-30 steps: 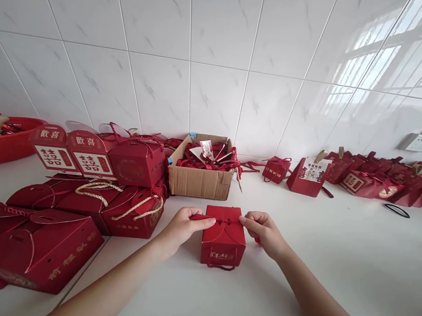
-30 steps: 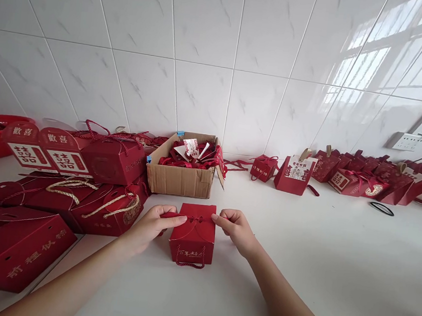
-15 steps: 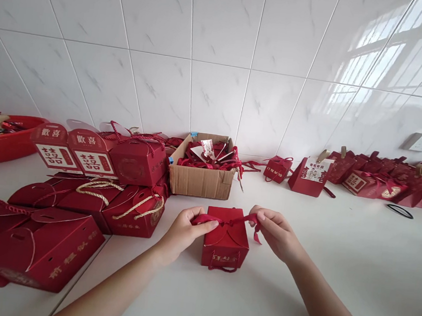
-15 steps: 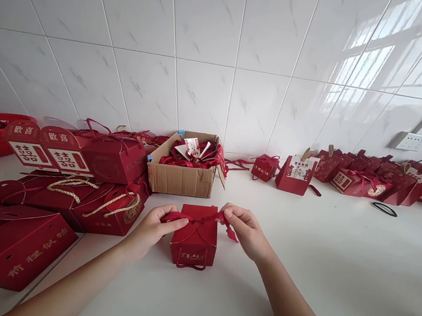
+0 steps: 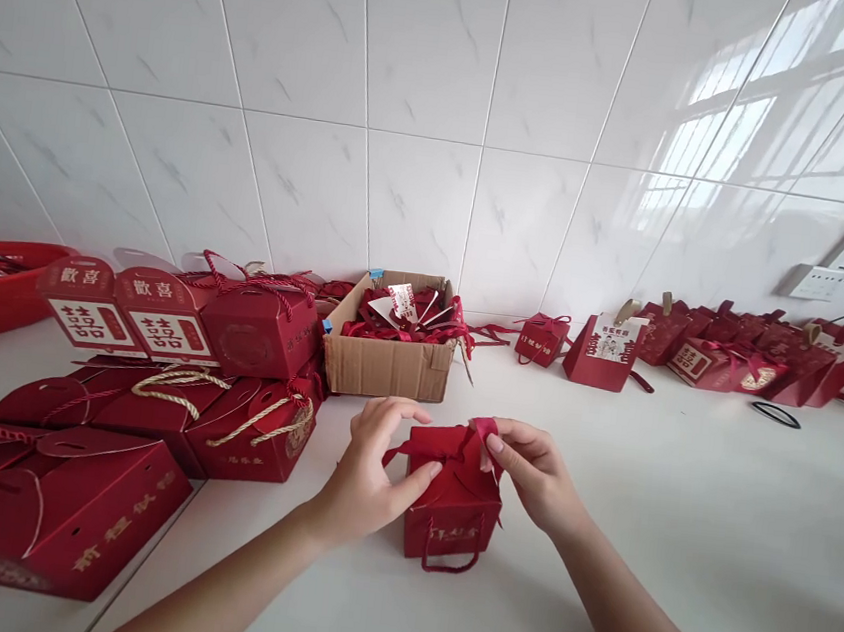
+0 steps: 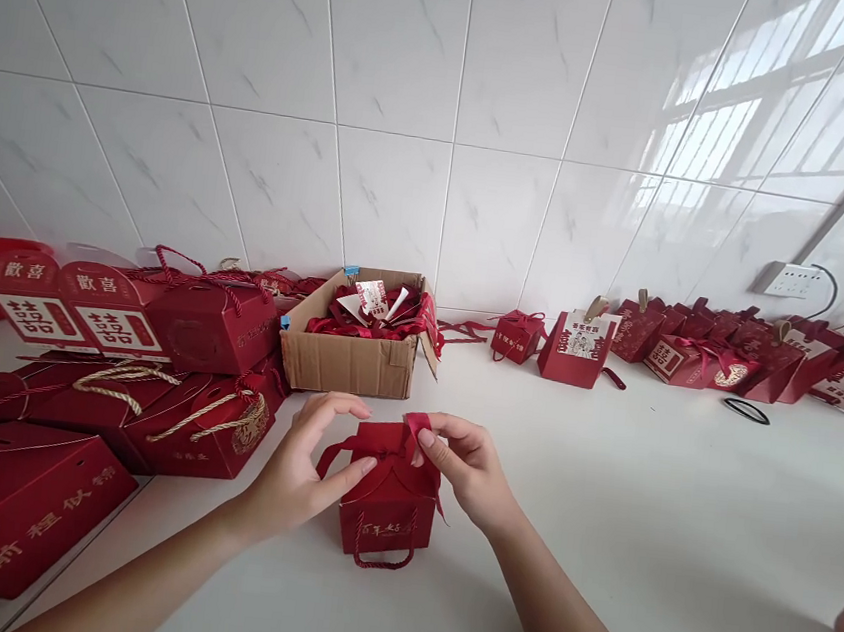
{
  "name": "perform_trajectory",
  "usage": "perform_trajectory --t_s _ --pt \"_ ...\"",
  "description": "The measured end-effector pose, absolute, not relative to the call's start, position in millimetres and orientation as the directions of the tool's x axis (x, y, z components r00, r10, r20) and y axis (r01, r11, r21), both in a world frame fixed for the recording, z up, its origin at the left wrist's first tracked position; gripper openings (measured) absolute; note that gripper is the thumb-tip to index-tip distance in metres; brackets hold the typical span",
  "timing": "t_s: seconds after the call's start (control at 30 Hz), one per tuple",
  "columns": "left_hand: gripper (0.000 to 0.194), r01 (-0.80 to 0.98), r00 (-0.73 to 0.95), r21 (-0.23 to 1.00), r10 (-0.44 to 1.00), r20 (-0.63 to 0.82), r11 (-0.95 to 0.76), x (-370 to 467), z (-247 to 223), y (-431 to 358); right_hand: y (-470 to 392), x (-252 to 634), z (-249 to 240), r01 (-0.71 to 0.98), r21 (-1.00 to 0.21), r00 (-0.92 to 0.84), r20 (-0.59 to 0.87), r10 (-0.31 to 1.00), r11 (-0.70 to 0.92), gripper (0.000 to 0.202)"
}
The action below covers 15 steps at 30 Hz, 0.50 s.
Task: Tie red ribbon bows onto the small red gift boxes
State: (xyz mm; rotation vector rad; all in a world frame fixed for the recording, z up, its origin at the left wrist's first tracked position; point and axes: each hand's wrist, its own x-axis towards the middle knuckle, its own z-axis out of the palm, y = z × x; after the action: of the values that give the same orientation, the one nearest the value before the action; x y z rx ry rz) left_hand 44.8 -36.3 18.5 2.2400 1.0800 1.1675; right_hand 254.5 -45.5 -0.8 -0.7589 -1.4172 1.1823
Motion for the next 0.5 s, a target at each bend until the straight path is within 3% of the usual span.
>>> perform_trajectory --t_s 0.2,0.5 --pt "0.027 0.360 0.356 0.770 0.841 0.408 -0.526 68.9 45.6 -37.6 -48.7 252.6 5.5 -0.138 -0.927 -0.218 0.371 0.903 0.348 0.019" --pt "0.015 0.307 0.317 0.804 0.851 0.418 -0.509 93.3 56.2 -35.5 -45.6 251.0 6.0 -0.166 -0.902 -0.176 0.425 0.888 0.399 0.018"
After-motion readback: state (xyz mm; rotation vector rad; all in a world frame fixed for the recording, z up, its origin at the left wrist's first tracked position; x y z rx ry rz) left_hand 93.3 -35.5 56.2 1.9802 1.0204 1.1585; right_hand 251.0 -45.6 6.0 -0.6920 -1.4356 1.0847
